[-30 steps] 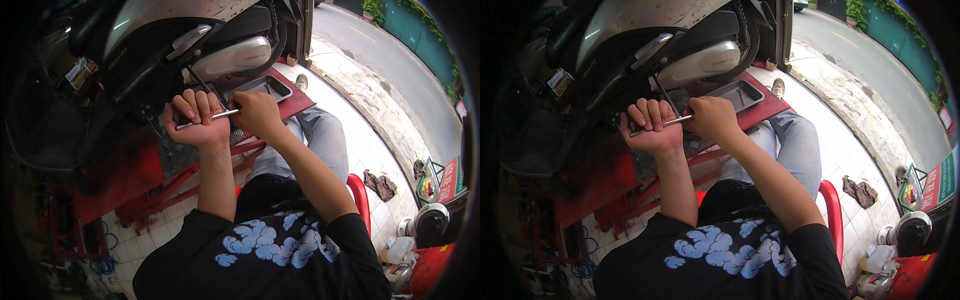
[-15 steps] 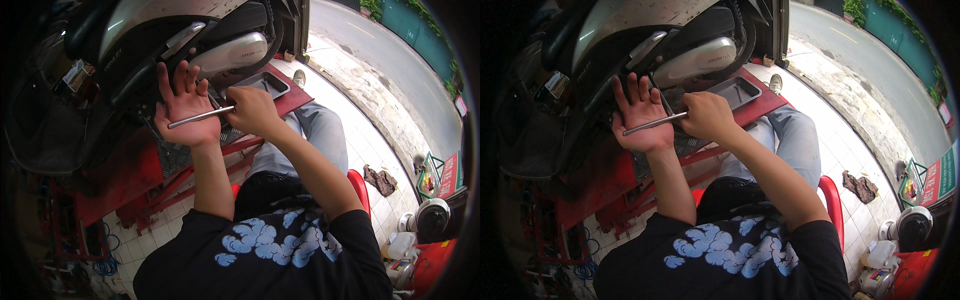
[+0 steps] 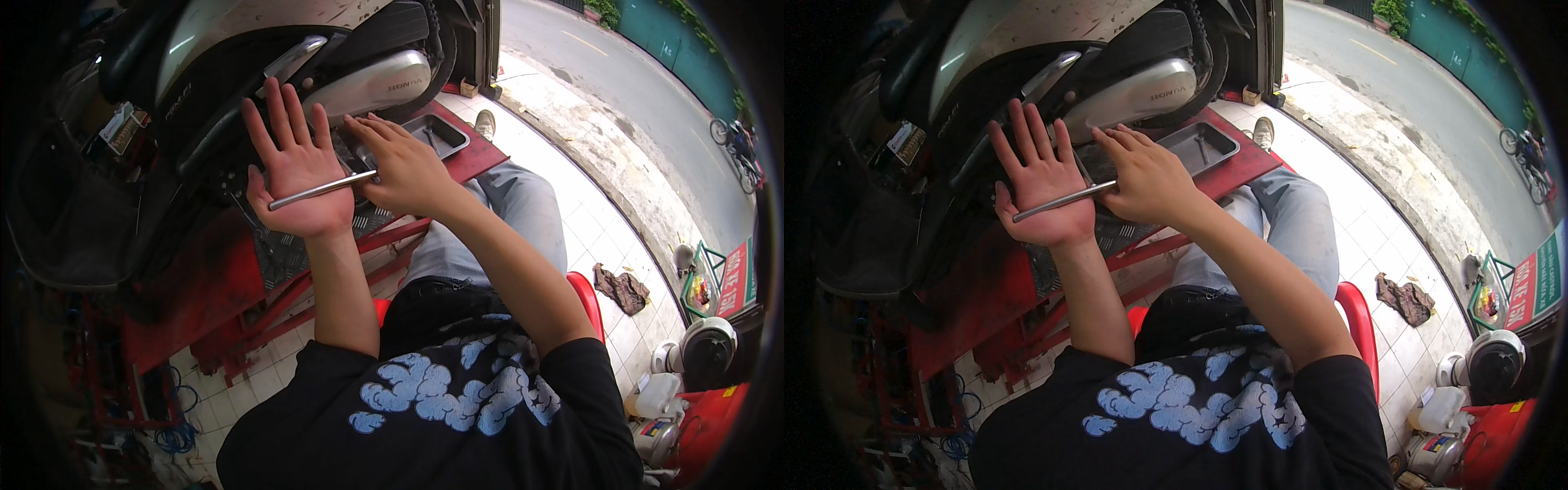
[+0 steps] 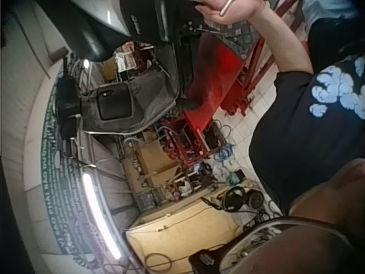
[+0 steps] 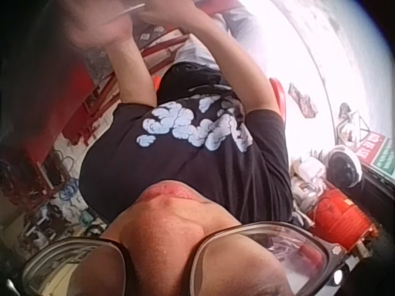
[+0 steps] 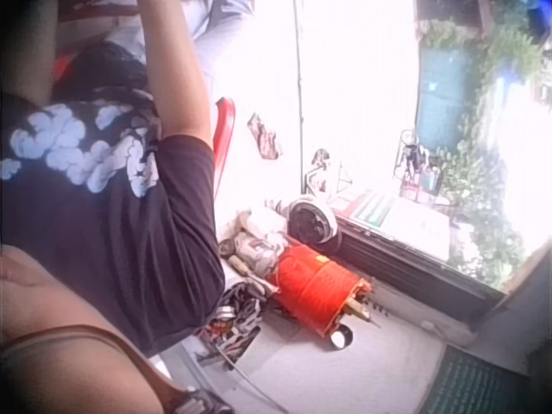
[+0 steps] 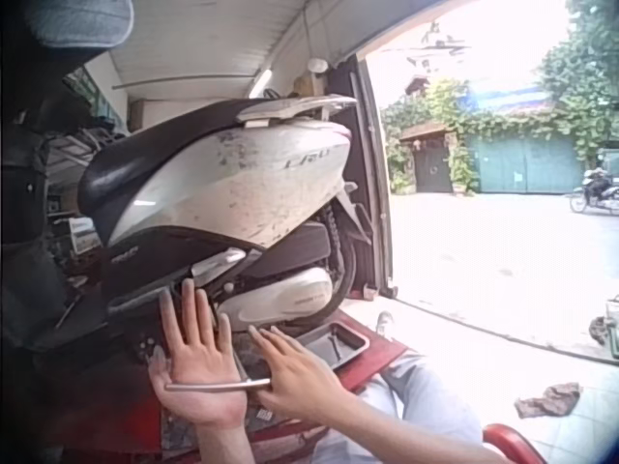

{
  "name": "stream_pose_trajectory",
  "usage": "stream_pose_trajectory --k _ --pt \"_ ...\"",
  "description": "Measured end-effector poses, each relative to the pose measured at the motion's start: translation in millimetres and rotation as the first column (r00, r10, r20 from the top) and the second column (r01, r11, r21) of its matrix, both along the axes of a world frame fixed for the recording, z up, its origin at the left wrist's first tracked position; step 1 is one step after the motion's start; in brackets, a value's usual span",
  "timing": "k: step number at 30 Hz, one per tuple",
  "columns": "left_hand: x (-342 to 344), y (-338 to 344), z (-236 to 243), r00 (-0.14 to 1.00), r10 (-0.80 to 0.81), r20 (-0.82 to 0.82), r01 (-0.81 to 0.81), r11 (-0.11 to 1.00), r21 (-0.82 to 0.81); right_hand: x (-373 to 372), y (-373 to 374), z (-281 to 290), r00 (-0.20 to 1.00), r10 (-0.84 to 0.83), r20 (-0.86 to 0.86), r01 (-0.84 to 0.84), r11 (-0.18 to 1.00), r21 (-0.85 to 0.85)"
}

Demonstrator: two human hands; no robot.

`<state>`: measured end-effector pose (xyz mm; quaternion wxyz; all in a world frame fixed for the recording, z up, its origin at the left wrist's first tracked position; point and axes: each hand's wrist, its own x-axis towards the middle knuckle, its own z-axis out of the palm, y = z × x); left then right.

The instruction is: The person unscrews bolts from a motorcycle engine casing using a socket wrench and places the removed bolts into a small metal tray.

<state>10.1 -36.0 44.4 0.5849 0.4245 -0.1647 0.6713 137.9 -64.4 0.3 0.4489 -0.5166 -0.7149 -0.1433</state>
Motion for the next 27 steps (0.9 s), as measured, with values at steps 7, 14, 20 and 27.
stream_pose_trajectory --k 7,14,20,27 --pt "5 -3 2 0.999 -0.027 -0.018 0.027 0.999 -0.042 4 1 -4 0.994 0.067 -0.088 -0.087 0.965 -0.248" --pt "-1 2 -14 0.983 -0.148 0.110 0.163 0.976 -0.142 0 -2 -3 0.993 -0.119 -0.007 0.109 0.924 -0.366" --pt "-2 -4 -11 0.989 -0.020 0.146 0.055 0.969 -0.239 -9 -6 -2 0.989 -0.149 -0.014 0.136 0.932 -0.336" --pt "-16 3 -5 0.961 -0.150 0.231 0.185 0.973 -0.140 -16 -10 20 0.981 -0.159 0.113 0.190 0.910 -0.368"
